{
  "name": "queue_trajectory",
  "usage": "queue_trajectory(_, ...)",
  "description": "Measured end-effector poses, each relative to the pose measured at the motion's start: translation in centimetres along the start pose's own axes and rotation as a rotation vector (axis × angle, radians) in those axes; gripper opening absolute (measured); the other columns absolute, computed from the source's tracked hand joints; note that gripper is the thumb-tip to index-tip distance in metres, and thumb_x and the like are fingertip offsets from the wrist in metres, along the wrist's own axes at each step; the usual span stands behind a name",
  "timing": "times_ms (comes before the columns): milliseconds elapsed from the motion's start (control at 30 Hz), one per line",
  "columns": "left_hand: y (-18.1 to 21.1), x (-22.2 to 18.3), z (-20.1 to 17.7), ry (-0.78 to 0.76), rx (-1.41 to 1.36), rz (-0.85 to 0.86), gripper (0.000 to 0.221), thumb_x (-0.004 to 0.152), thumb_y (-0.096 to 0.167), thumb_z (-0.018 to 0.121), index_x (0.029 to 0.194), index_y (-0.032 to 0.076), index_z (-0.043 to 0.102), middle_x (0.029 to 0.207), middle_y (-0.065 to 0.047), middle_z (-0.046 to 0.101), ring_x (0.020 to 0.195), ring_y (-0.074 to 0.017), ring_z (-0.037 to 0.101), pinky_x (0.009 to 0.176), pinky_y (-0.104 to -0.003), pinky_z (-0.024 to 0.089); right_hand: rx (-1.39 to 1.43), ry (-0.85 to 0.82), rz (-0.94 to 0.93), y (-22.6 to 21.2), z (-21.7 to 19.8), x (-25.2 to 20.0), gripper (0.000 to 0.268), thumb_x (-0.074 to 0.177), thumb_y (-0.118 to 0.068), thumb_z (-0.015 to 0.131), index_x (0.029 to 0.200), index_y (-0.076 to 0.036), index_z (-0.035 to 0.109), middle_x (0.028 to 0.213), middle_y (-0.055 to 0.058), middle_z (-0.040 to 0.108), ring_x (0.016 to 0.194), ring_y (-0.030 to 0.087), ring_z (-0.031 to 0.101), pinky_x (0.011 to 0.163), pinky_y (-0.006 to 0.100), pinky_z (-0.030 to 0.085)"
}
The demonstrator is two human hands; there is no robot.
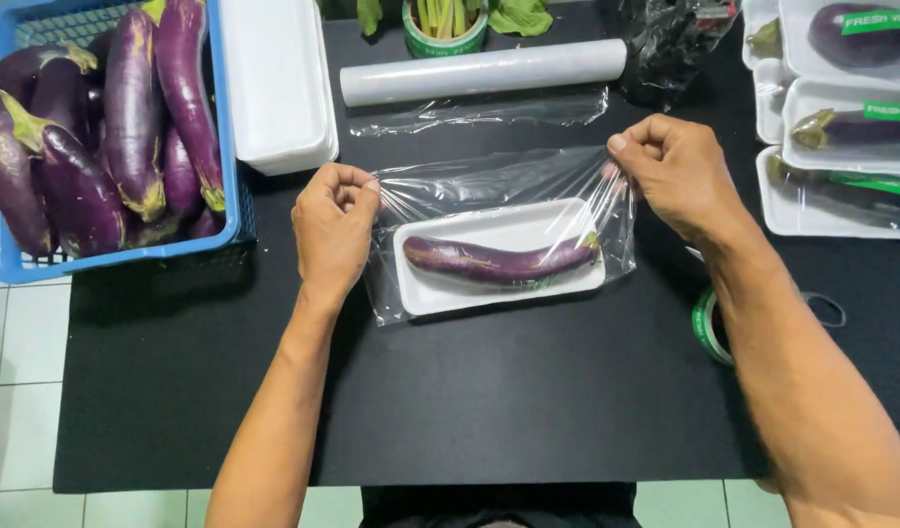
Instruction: Packaging a single eggplant by placing it on a foam tray, wrapping it in plastic film, cutting the film with scissors, and sealing it with tape.
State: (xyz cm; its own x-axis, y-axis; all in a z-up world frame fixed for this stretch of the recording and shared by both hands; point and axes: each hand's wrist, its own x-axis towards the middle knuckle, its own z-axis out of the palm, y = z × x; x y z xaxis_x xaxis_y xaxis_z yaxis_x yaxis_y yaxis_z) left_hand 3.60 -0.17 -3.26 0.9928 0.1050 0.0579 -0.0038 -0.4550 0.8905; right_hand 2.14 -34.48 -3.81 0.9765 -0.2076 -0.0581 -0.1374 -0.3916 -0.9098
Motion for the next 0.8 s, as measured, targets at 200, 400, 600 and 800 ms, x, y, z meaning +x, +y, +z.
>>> queue_trajectory(200, -1.0, 0.2, 0.4, 0.083, 0.315, 0.295, 0.021, 0.089, 0.012, 0.066, 0.109, 0.007, 0.069, 0.09, -0.015, 0.072, 0.086, -0.0348, 0.067, 0.076, -0.047, 0.052, -0.003, -0.073, 0.058, 2.7, -1.2, 1.3, 0.017, 0.11, -0.013, 0.067, 0.104, 0.002, 0.07, 0.07, 0.012, 0.067, 0.061, 0.017, 0.065, 0.059, 0.028, 0.055)
queue_trajectory(400, 5.6, 3.6, 6.3, -0.477, 0.418, 0.671, 0.039, 0.1, 0.028, 0.063, 0.13, 0.004, 0.068, 0.116, -0.023, 0.073, 0.116, -0.0429, 0.063, 0.086, -0.053, 0.049, 0.088, -0.125, 0.034, -2.0, -1.3, -0.4, 0.019, 0.111, -0.016, 0.063, 0.105, 0.002, 0.067, 0.077, 0.014, 0.069, 0.069, 0.018, 0.069, 0.061, 0.028, 0.055)
queue_trajectory(600, 6.0, 6.7, 12.2, -0.87, 0.237, 0.351, 0.016, 0.09, 0.026, 0.069, 0.094, 0.013, 0.076, 0.076, -0.009, 0.075, 0.078, -0.0372, 0.075, 0.071, -0.046, 0.054, -0.246, -0.036, -0.153, -1.3, -3.1, 0.2, 0.019, 0.107, -0.022, 0.07, 0.118, -0.007, 0.072, 0.091, 0.013, 0.073, 0.082, 0.021, 0.069, 0.066, 0.033, 0.053)
queue_trajectory(800, 7.5, 5.9, 11.1, -0.857, 0.265, 0.332, 0.015, 0.094, 0.026, 0.066, 0.096, 0.013, 0.072, 0.08, -0.01, 0.076, 0.083, -0.0399, 0.075, 0.071, -0.05, 0.054, -0.44, -0.615, -0.181, -11.1, -0.4, 1.2, 0.083, 0.078, -0.025, 0.084, 0.146, 0.007, 0.049, 0.12, 0.034, 0.07, 0.117, 0.049, 0.067, 0.104, 0.064, 0.046)
